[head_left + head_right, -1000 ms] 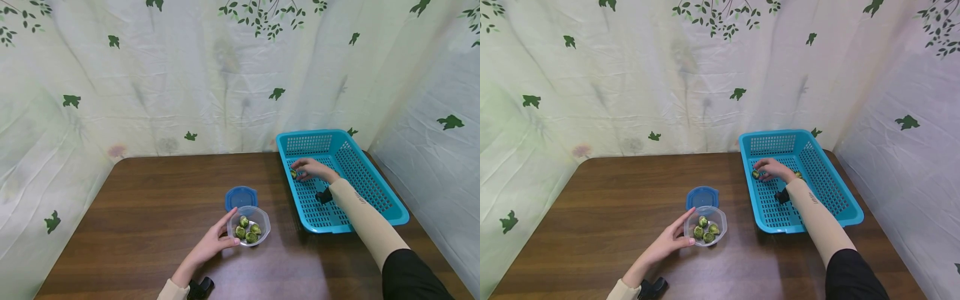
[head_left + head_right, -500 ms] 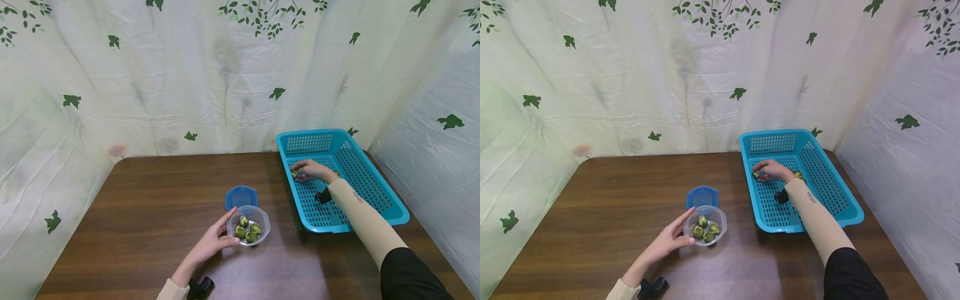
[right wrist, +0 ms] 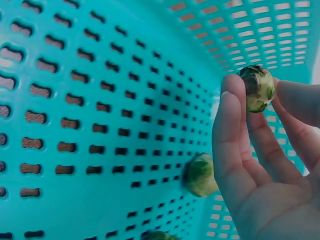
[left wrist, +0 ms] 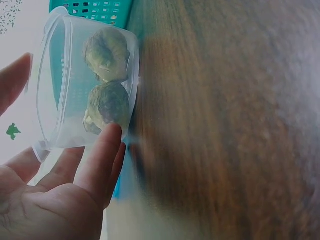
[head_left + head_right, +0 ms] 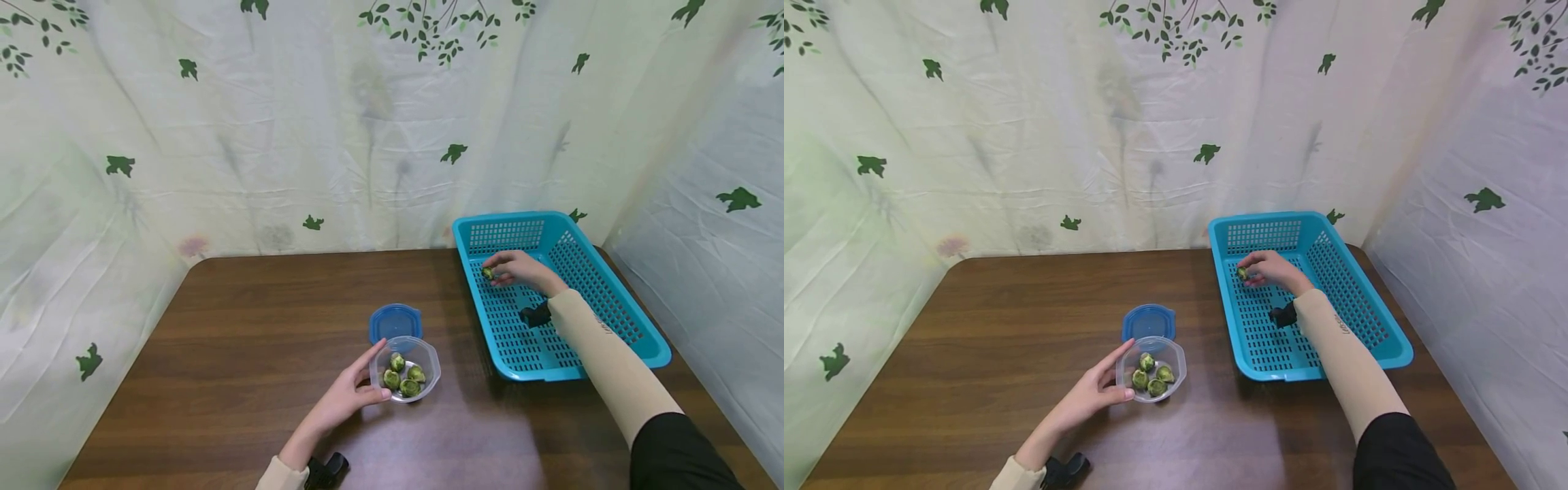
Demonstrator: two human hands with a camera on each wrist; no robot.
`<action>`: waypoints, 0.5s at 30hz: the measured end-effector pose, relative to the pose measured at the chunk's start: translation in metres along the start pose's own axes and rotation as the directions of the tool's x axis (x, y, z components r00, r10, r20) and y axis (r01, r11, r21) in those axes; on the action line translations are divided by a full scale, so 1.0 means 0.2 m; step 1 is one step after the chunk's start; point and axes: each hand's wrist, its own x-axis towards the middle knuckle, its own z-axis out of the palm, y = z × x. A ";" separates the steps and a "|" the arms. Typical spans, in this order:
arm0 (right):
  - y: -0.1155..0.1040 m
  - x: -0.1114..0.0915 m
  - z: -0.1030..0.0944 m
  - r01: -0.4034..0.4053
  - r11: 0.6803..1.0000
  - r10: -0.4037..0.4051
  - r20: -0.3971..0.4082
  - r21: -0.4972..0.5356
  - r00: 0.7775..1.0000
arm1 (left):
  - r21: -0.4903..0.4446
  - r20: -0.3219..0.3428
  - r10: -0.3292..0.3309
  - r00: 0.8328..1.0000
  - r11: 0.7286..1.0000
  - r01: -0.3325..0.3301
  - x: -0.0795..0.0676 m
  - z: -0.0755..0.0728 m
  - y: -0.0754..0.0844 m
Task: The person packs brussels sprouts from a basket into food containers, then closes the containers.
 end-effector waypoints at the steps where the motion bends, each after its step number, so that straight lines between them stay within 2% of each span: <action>1: 0.00 -0.01 -0.01 0.013 1.000 -0.013 0.003 -0.004 1.000 | 0.000 0.002 0.002 1.000 1.000 -0.002 0.00 0.00 0.00; 15: -0.08 -0.10 -0.04 0.041 0.997 -0.039 -0.035 0.058 0.999 | 0.000 0.011 0.001 1.000 1.000 -0.001 0.00 0.00 0.00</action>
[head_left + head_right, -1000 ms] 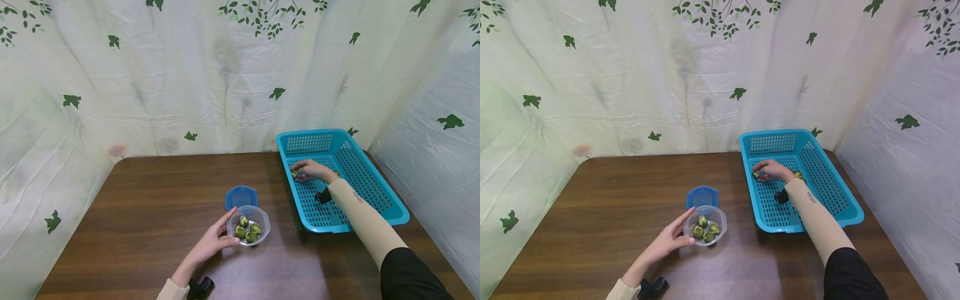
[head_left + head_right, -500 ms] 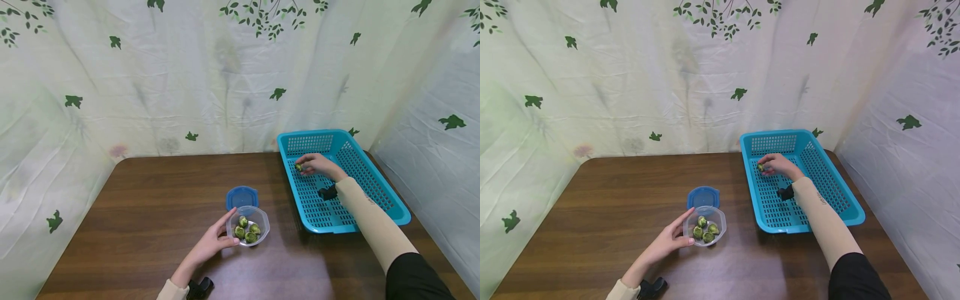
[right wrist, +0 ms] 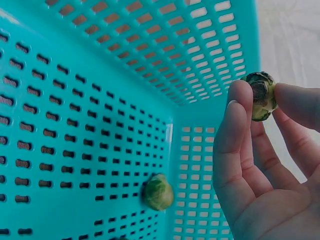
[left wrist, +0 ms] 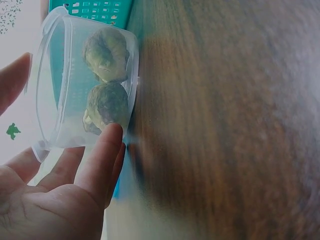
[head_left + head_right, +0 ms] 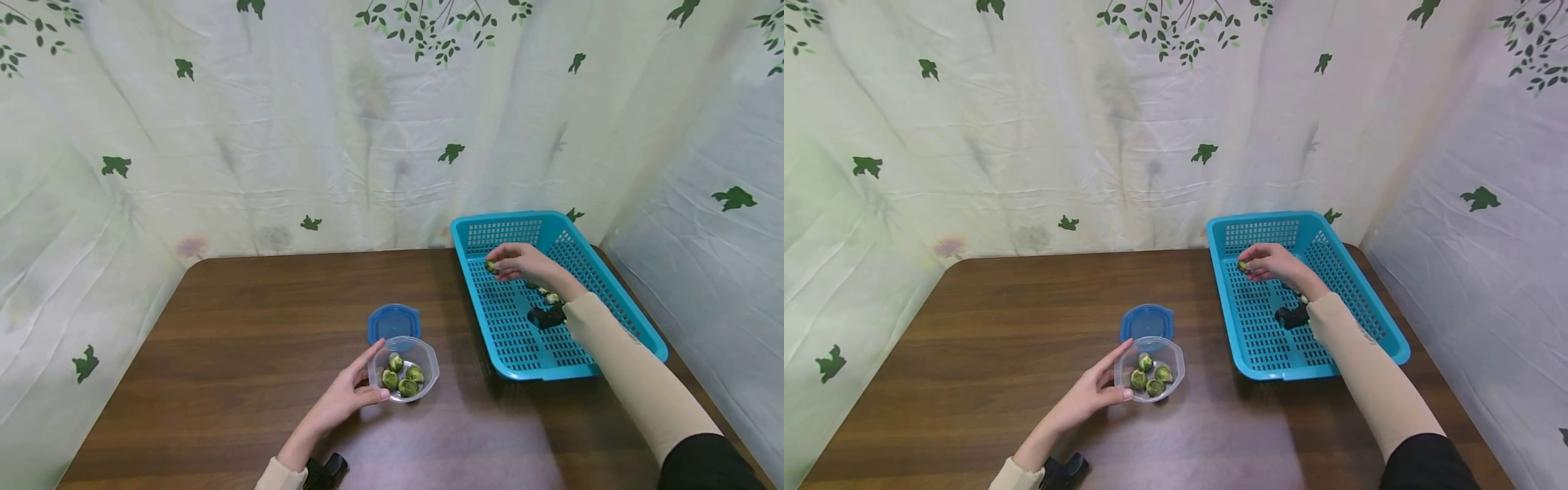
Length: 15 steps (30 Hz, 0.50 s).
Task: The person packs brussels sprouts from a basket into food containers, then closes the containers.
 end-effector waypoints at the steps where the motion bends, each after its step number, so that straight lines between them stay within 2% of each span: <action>1: 0.00 -0.01 0.00 0.005 1.000 -0.005 0.002 0.000 1.000 | 0.000 -0.001 0.001 1.000 1.000 -0.001 0.00 0.00 0.00; 15: -0.04 -0.09 0.07 0.092 0.996 -0.093 0.048 0.014 0.995 | -0.010 0.000 0.005 1.000 1.000 -0.005 0.00 0.00 -0.01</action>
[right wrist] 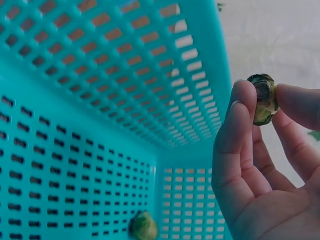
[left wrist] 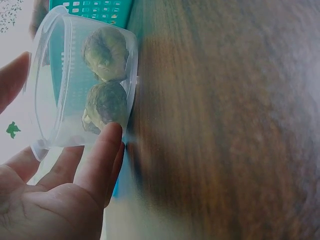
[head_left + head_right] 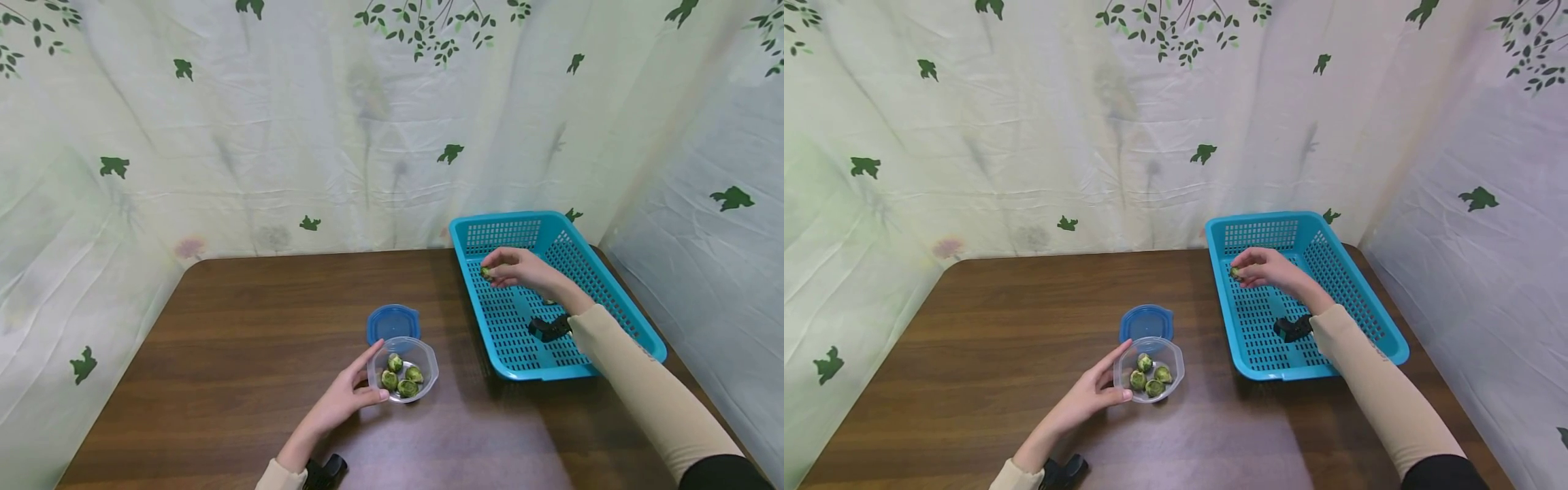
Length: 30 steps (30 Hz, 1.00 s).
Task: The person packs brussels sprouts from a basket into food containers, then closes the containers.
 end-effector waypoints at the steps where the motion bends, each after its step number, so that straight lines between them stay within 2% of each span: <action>1: 0.00 0.00 0.01 0.006 1.000 -0.006 0.005 0.009 1.000 | 0.000 0.000 0.000 1.000 1.000 0.000 0.00 0.00 0.00; 15: -0.08 -0.05 0.14 0.057 0.998 -0.058 0.045 0.025 0.997 | -0.008 -0.004 -0.012 1.000 1.000 0.012 0.00 0.00 0.00; 30: -0.15 -0.09 0.32 0.078 0.996 -0.083 0.128 0.046 0.988 | 0.004 -0.003 -0.003 1.000 1.000 0.003 0.00 0.00 0.00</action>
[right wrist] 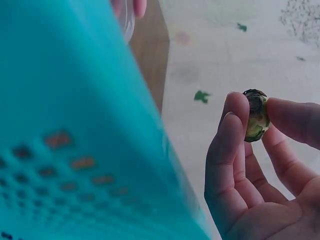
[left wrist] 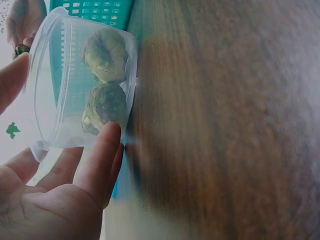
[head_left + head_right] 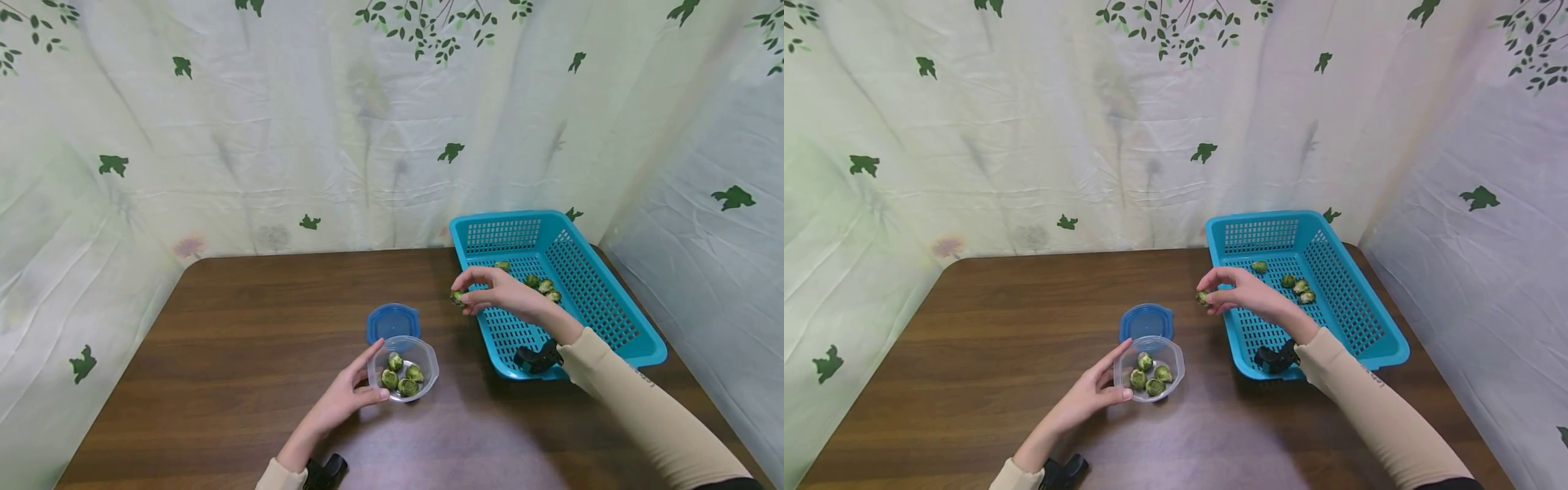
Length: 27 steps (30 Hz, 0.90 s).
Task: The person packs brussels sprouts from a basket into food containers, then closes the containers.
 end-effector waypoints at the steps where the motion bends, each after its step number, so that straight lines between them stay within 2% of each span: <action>1: 0.00 0.00 0.01 -0.001 1.000 0.001 0.005 -0.004 1.000 | 0.001 0.000 0.000 1.000 1.000 0.000 0.00 0.00 0.00; 12: -0.03 0.01 0.17 -0.008 1.000 0.008 0.065 0.001 0.998 | 0.007 0.000 0.007 1.000 1.000 -0.007 0.00 0.00 0.00; 27: -0.01 0.04 0.33 0.020 0.999 -0.024 0.124 0.029 0.992 | -0.019 0.007 -0.011 1.000 1.000 0.011 0.00 0.00 0.00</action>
